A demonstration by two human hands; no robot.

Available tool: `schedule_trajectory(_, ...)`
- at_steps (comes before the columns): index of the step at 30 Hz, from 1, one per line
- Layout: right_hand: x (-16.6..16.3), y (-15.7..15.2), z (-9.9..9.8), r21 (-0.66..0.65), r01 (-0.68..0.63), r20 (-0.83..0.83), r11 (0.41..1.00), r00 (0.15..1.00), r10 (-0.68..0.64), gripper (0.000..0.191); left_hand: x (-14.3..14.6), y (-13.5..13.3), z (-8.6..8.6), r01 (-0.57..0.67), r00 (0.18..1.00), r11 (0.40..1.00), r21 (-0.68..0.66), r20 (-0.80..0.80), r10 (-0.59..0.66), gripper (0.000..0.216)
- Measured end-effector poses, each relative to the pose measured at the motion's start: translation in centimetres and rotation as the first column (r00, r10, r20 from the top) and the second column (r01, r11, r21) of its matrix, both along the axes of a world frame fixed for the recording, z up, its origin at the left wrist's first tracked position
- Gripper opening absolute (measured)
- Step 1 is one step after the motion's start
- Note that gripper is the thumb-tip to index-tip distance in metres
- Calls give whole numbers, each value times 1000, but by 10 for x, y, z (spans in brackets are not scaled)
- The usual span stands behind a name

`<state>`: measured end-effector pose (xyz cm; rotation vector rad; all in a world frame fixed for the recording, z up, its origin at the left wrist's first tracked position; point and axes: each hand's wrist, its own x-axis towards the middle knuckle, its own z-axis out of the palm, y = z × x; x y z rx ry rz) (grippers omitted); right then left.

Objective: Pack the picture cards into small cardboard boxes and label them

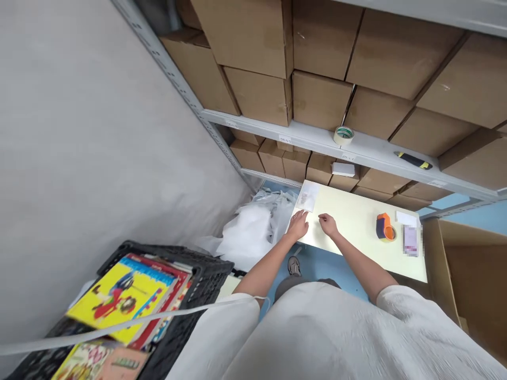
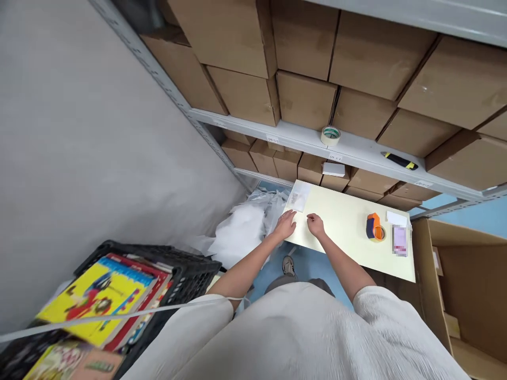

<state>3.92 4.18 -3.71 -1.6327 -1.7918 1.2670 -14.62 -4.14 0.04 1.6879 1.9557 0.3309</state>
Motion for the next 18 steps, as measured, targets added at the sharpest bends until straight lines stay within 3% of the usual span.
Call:
schedule_trajectory(11, 35, -81, 31, 159, -333, 5, 930, 942, 336, 27, 71, -125, 38, -216, 974, 974, 72, -51, 220, 59)
schedule_trajectory(18, -6, -146, 66, 218, -573, 9, 790, 810, 586, 29, 66, -220, 65, -432, 893, 890, 149, -67, 445, 64)
